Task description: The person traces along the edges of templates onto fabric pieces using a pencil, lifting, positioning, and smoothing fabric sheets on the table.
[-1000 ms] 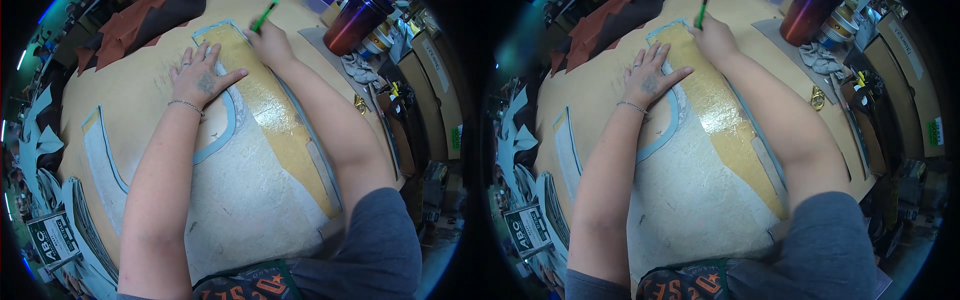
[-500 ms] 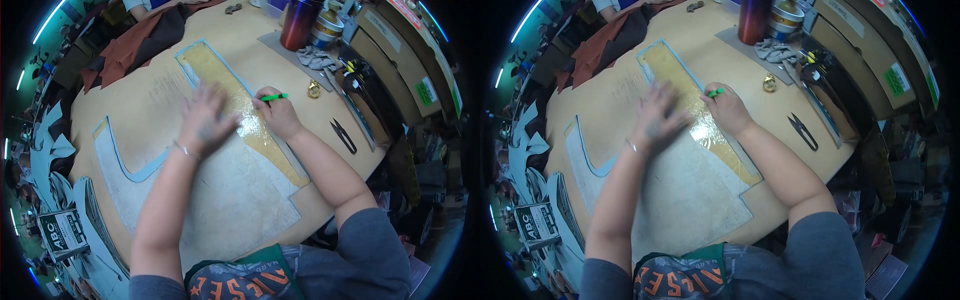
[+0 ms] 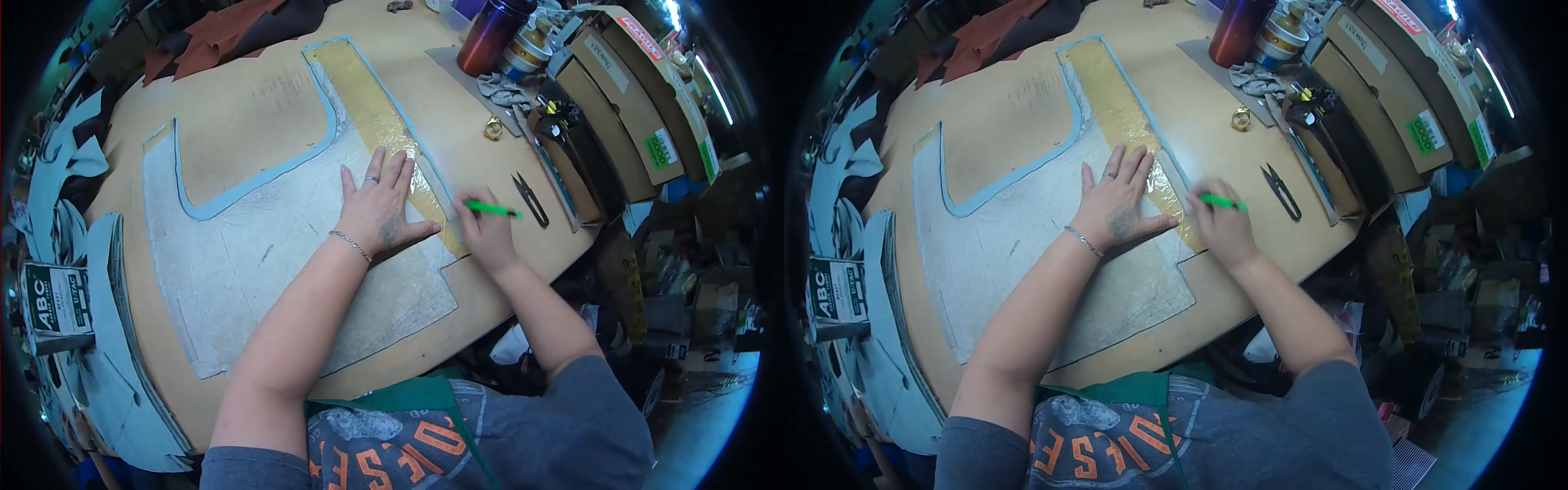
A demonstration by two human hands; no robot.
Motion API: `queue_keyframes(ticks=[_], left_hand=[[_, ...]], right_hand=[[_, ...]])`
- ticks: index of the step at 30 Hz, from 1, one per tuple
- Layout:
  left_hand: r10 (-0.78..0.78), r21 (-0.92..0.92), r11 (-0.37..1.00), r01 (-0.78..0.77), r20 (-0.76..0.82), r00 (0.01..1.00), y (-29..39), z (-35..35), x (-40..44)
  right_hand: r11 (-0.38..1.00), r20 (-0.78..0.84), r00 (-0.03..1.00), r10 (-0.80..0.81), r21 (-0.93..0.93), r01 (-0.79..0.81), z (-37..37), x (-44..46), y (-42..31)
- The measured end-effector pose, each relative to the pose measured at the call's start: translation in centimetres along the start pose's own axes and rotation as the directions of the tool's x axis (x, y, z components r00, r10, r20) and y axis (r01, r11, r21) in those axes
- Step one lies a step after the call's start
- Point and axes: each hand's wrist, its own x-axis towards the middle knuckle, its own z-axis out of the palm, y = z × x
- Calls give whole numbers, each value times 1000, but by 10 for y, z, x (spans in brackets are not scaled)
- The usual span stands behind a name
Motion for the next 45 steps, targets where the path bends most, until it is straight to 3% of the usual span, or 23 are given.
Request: queue_keyframes(ticks=[4,5,12,14,19,22,24,26,27,28,29,32,34,35,36,37,39,42,43,45], left_hand=[[0,9,1000,0,17,1000,2,-1,0],[1,-1,1000,-1,8,1000,2,0,-1],[5,-14,1000,-6,-10,1000,0,-5,-1],[3,-25,1000,-3,-3,1000,-1,-5,0],[-3,-36,999,3,4,1000,-2,-4,1],[-4,-35,999,3,-17,1000,-1,-1,1],[0,-33,999,-1,-32,999,-2,-1,1],[0,-23,1000,-1,-34,999,-3,1,1],[-2,-17,1000,1,-47,999,-3,3,1],[-1,-11,1000,1,-60,998,-2,4,1],[-7,12,1000,7,-53,999,-1,4,1],[-23,31,999,24,-31,999,2,1,0],[6,-54,998,-12,-103,995,2,1,-3],[29,-112,993,-44,-134,991,-1,0,-6],[50,-168,983,-78,-163,985,-6,1,-10],[125,-286,929,-235,-355,927,-13,1,-16],[41,-343,914,-219,-459,887,-29,-4,-47],[-185,-339,941,-17,-553,813,-66,-29,-125],[-230,-254,963,95,-582,780,-86,-36,-157],[-438,-229,897,379,-580,687,-116,-44,-223]], right_hand=[[997,39,997,63,48,-65,-11,-3,-8],[998,3,998,-56,4,56,-4,9,-3],[997,-6,998,-56,-50,55,71,157,16],[992,-28,992,-121,-45,120,94,200,31],[992,-55,991,-122,-32,121,119,244,32],[992,-30,995,-93,-84,90,104,217,23],[991,34,999,14,-136,-9,74,164,10],[995,50,998,-40,-94,44,35,91,5],[973,62,995,-76,-214,88,14,51,4],[980,138,984,109,-181,-84,-11,11,-15],[979,103,994,20,-202,1,-27,-27,-16],[991,1,991,130,-6,-130,-61,-94,-38],[969,-128,971,202,167,-180,-72,-105,-58],[993,-170,979,108,75,-96,-77,-103,-62],[991,-156,980,120,78,-109,-79,-101,-67],[989,-142,981,131,82,-121,-78,-98,-73],[987,-86,988,131,106,-122,-73,-95,-76],[998,-22,998,60,-2,-60,-64,-90,-71],[992,19,992,123,19,-123,-61,-86,-69],[996,0,1000,15,-83,-15,-48,-71,-49]])
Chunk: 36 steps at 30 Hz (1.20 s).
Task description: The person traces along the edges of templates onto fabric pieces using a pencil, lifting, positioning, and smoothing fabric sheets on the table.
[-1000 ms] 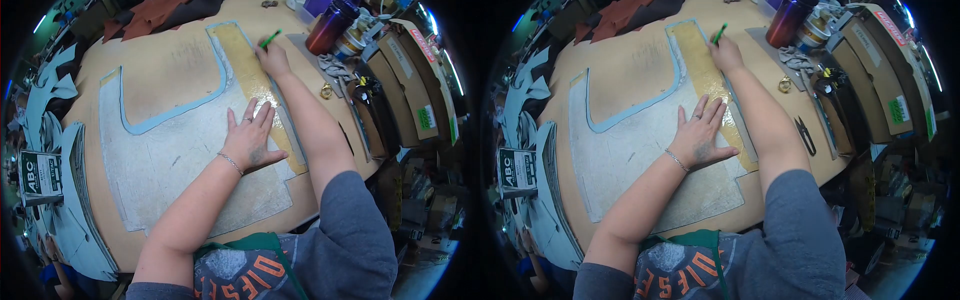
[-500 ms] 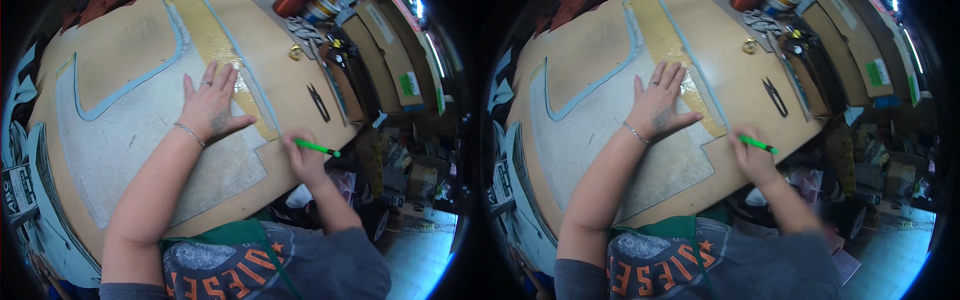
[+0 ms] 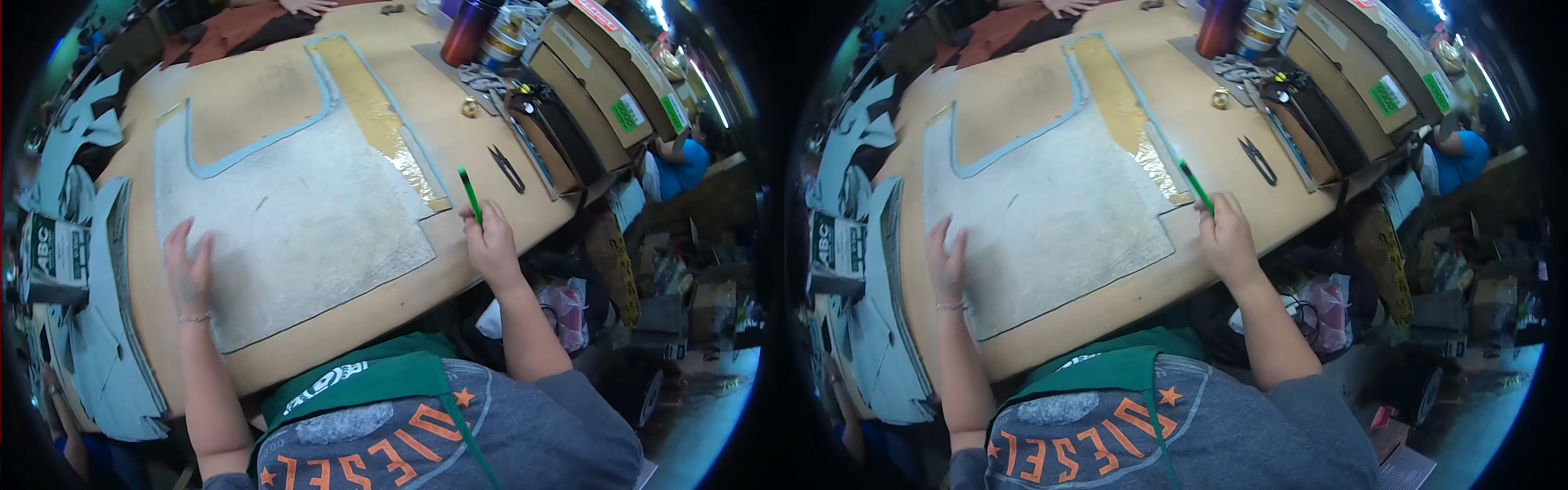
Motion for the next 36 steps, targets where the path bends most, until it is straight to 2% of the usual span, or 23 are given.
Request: queue_keyframes(ticks=[1,2,4,8,11,13,14,16,17,19,20,23,27,31,34,36], left_hand=[[-188,33,982,188,7,982,-20,-16,-16],[-370,59,928,369,5,929,-36,-26,-29],[-432,72,900,430,10,902,-56,-34,-46],[-489,106,863,493,-62,870,-62,-27,-50],[-652,-243,723,646,65,755,-58,-29,-37],[-635,-597,581,553,92,767,-82,-31,-37],[-623,-738,472,483,109,775,-95,-32,-40],[-577,-778,447,441,125,807,-92,-52,-46],[-552,-798,434,419,132,824,-91,-61,-48],[-566,-670,506,544,218,795,-104,-73,-59],[-581,-596,536,598,253,773,-109,-77,-63],[-596,-537,568,623,254,762,-103,-74,-71],[-521,-612,482,626,375,767,-106,-72,-72],[-500,-681,518,517,250,829,-96,-70,-76],[-495,-751,511,418,140,857,-95,-63,-86],[-545,-721,552,418,67,836,-84,-60,-88]], right_hand=[[997,-13,999,-50,-53,49,9,7,10],[993,-3,999,-36,-112,35,18,15,17],[972,8,1000,-9,-235,11,33,32,28],[947,43,986,160,-289,-141,45,53,33],[938,110,946,305,-205,-278,40,60,21],[935,151,923,353,-86,-344,33,61,17],[937,198,917,347,-112,-330,30,57,13],[939,291,895,339,-162,-303,23,47,3],[951,266,927,266,-228,-207,25,38,-1],[932,241,964,108,-362,-14,33,19,-10],[924,248,963,106,-381,-4,36,15,-13],[912,271,957,104,-409,17,42,9,-19],[938,248,962,113,-345,-21,45,8,-19],[970,154,979,130,-224,-94,51,11,-12],[954,166,941,293,11,-299,50,20,-2],[961,116,964,241,108,-253,46,24,15]])
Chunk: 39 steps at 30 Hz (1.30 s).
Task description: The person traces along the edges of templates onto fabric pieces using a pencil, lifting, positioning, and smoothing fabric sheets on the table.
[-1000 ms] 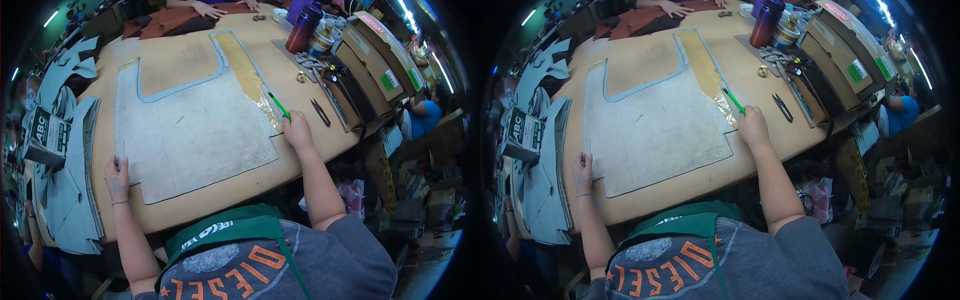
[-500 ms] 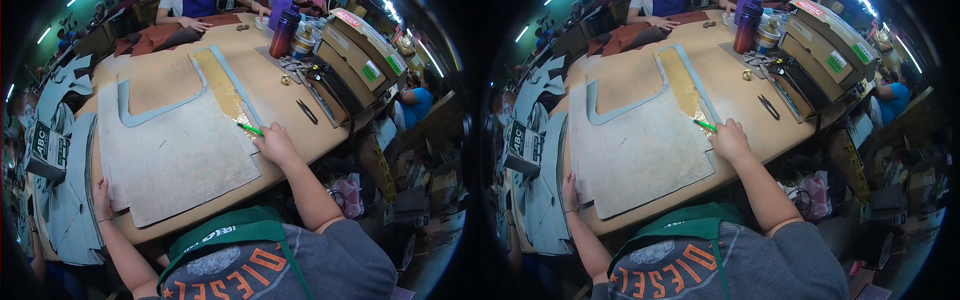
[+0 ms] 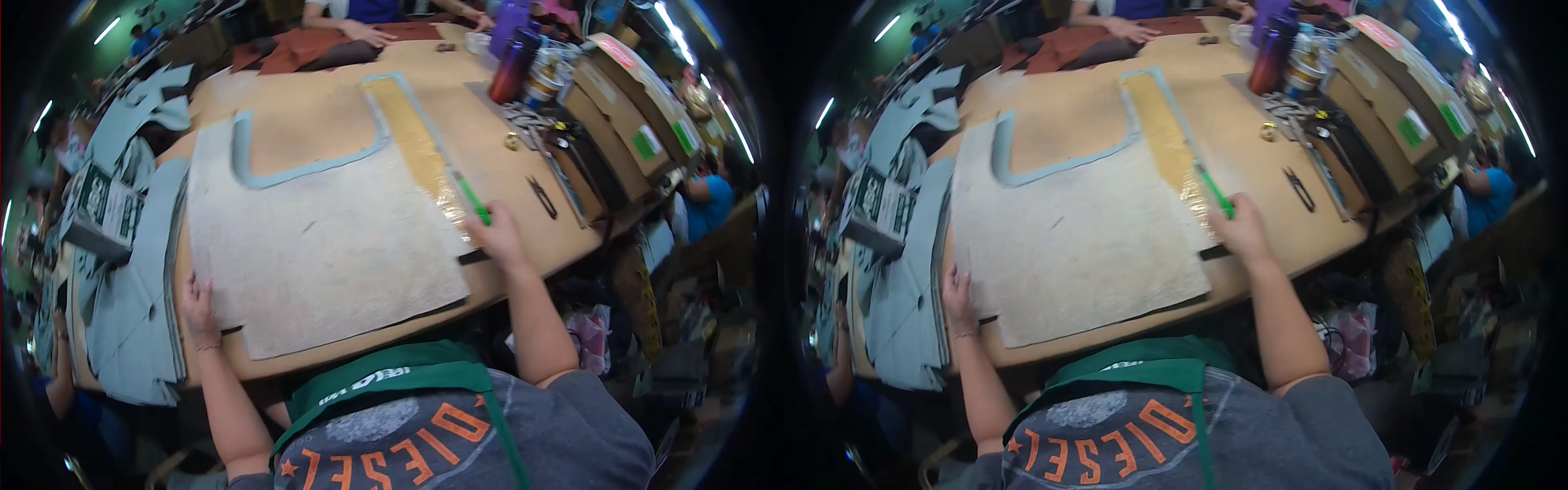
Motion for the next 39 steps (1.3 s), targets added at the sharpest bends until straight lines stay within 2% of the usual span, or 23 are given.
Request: queue_keyframes(ticks=[2,3,4,5,6,7,9,12,15,18,20,21,22,23,24,25,26,27,28,30,34,37,39], left_hand=[[-29,-6,1000,29,35,999,12,14,-11],[181,288,938,-195,77,981,5,13,-9],[346,542,745,-389,185,920,-5,13,-6],[419,770,486,-412,208,884,-8,16,-8],[467,909,173,-379,263,844,-8,23,-10],[387,931,259,-257,143,911,-3,32,-12],[204,918,397,-3,-85,975,15,46,-14],[187,898,439,29,-123,975,30,49,-8],[17,806,583,107,-144,989,25,45,1],[-124,808,586,55,22,992,30,38,10],[-67,394,918,37,63,996,17,43,14],[-28,143,990,22,45,999,12,44,14],[-58,-67,996,59,17,998,25,49,10],[-89,-277,957,81,-14,996,43,57,7],[70,-133,987,-86,-122,990,52,53,12],[12,-557,830,-20,-18,1000,12,38,47],[-51,-826,562,52,28,998,53,39,37],[20,-941,324,99,112,994,73,27,38],[66,-961,263,88,109,992,87,14,39],[130,-963,270,-23,13,991,111,-16,35],[181,-819,443,-365,-317,931,140,-134,10],[194,-512,617,-598,-637,746,149,-245,-38],[214,-265,716,-646,-798,564,153,-315,-84]], right_hand=[[998,-25,1000,12,60,-10,-15,9,22],[999,-97,994,-41,7,41,-27,4,-1],[996,-113,992,-46,-81,37,-38,3,-5],[985,-135,989,-56,-171,33,-48,5,0],[947,-128,983,-133,-310,88,-56,10,16],[887,-116,971,-210,-441,139,-61,13,30],[866,-129,972,-197,-488,111,-63,13,30],[827,-148,960,-238,-549,121,-53,19,27],[812,-150,937,-315,-554,184,-31,33,13],[757,-159,902,-402,-612,230,-9,43,16],[723,-153,880,-450,-641,259,0,50,20],[719,-139,874,-467,-634,283,-3,55,29],[715,-115,867,-484,-623,316,-1,57,36],[731,-106,899,-425,-626,272,-1,57,32],[736,-87,926,-368,-635,233,-4,57,27],[742,-99,914,-394,-622,252,-4,58,28],[749,-112,902,-416,-605,270,-3,60,32],[755,-105,907,-408,-598,270,-4,64,38],[762,-102,911,-399,-589,268,-4,68,42],[732,-75,907,-414,-620,282,-5,71,43],[716,-16,910,-415,-623,315,-6,69,34],[632,-1,911,-413,-720,285,-16,91,60],[623,-7,929,-370,-744,243,-16,87,51]])
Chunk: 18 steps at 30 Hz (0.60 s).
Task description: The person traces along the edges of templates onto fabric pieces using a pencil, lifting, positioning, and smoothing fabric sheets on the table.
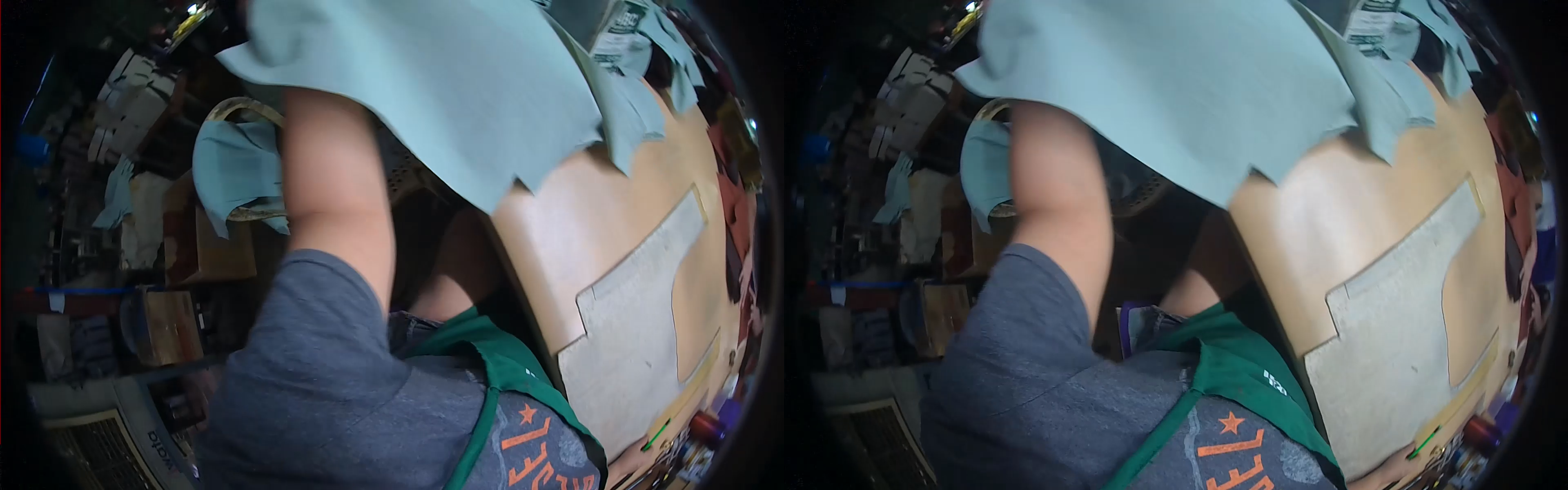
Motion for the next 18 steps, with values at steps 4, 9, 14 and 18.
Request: queue_keyframes(ticks=[4,9,14,18], left_hand=[[369,460,860,-219,-266,890,118,-126,23],[696,921,383,76,-342,631,238,-263,-21],[747,781,-35,624,-394,536,278,-348,-93],[710,568,-219,793,-465,529,281,-387,-136]], right_hand=[[996,-55,995,-89,22,90,11,10,17],[992,-84,989,-121,-42,118,10,14,15],[988,-118,984,-131,-93,120,7,11,15],[986,-129,983,-132,-116,118,9,10,24]])
